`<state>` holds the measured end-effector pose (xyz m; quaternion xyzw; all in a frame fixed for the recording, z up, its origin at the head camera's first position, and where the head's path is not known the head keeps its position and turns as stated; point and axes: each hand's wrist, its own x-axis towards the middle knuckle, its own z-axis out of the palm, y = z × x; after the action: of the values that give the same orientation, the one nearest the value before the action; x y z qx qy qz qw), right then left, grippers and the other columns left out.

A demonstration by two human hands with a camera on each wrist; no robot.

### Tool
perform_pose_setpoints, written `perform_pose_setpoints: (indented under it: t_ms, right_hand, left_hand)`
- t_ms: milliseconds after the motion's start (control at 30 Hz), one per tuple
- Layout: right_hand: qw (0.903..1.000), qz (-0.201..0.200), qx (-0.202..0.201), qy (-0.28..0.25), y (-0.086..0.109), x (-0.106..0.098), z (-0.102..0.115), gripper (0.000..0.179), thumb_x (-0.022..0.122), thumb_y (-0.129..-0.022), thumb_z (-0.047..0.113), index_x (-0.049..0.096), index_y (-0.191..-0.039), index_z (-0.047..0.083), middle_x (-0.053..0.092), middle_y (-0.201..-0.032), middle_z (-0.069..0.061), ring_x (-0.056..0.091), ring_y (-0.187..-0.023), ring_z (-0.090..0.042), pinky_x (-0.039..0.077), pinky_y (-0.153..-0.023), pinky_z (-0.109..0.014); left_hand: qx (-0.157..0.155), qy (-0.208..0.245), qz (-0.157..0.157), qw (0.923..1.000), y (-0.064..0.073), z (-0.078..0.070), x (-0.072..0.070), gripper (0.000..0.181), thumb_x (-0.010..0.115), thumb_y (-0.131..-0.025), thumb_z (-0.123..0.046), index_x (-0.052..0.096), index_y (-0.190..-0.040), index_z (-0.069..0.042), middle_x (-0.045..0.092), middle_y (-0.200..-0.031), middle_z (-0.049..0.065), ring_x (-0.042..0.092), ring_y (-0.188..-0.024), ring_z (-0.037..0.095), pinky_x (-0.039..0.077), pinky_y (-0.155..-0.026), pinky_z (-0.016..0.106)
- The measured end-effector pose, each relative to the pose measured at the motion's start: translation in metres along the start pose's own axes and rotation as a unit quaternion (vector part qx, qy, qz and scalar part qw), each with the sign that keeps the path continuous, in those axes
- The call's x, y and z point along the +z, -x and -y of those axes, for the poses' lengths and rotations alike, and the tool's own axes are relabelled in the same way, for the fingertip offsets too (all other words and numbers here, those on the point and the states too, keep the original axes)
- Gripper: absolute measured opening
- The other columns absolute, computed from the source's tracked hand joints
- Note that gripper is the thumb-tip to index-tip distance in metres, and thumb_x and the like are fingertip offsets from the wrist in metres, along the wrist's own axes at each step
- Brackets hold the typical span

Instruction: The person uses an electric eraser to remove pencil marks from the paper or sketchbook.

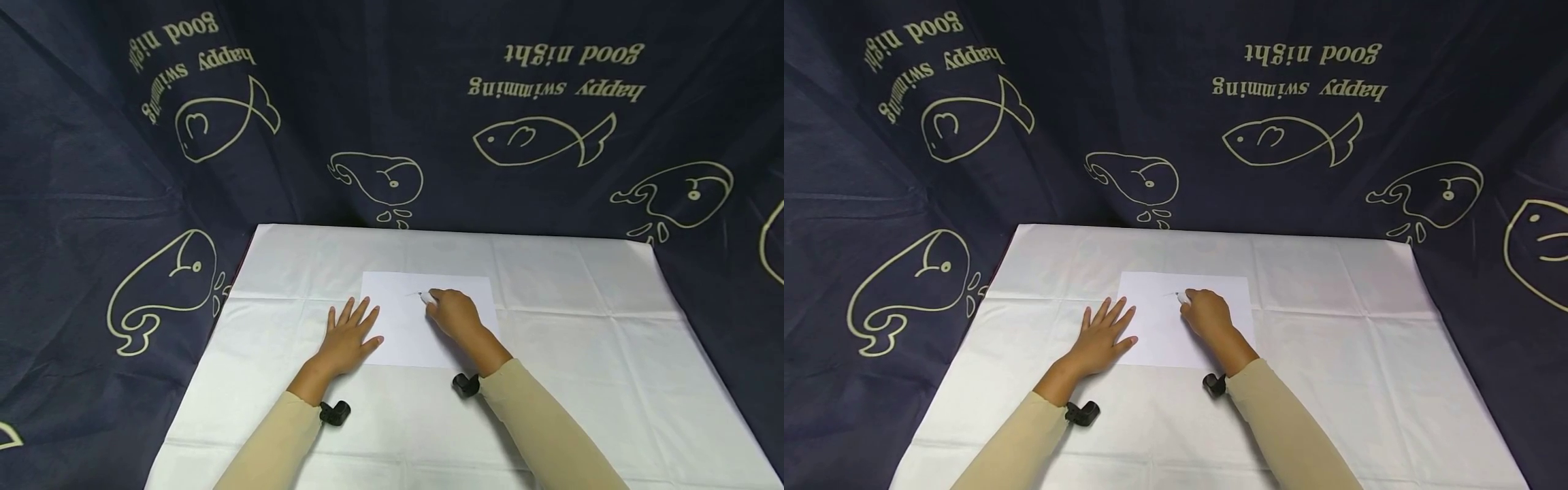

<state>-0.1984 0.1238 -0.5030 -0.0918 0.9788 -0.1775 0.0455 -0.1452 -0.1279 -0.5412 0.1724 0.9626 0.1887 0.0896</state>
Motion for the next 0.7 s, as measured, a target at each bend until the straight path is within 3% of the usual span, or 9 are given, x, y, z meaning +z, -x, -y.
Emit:
perform_pose_setpoints:
  t_ms: [533, 700]
  right_hand:
    - [0.9996, 0.012, -0.01, 0.024, -0.005, -0.0044, 0.0022, 0.04, 0.062, -0.096, 0.024, 0.068, -0.131, 0.008, 0.072, -0.124, -0.019, 0.067, -0.115, -0.04, 0.054, -0.096, -0.051]
    - [0.9996, 0.016, -0.01, 0.02, -0.0069, -0.0056, 0.0028, 0.04, 0.062, -0.096, 0.025, 0.068, -0.132, 0.008, 0.071, -0.125, -0.019, 0.067, -0.117, -0.04, 0.054, -0.097, -0.051]
  left_hand:
    - [-0.008, -0.011, 0.016, 0.9998, -0.0027, 0.0036, 0.0028, 0.069, 0.042, -0.104, -0.057, 0.022, -0.163, -0.026, 0.006, -0.172, 0.001, -0.004, -0.16, 0.033, -0.007, -0.123, 0.066]
    - [-0.001, 0.002, 0.004, 1.0, -0.0017, 0.0027, 0.0029, 0.068, 0.046, -0.104, -0.054, 0.028, -0.161, -0.022, 0.011, -0.172, 0.004, -0.001, -0.16, 0.036, -0.005, -0.122, 0.068]
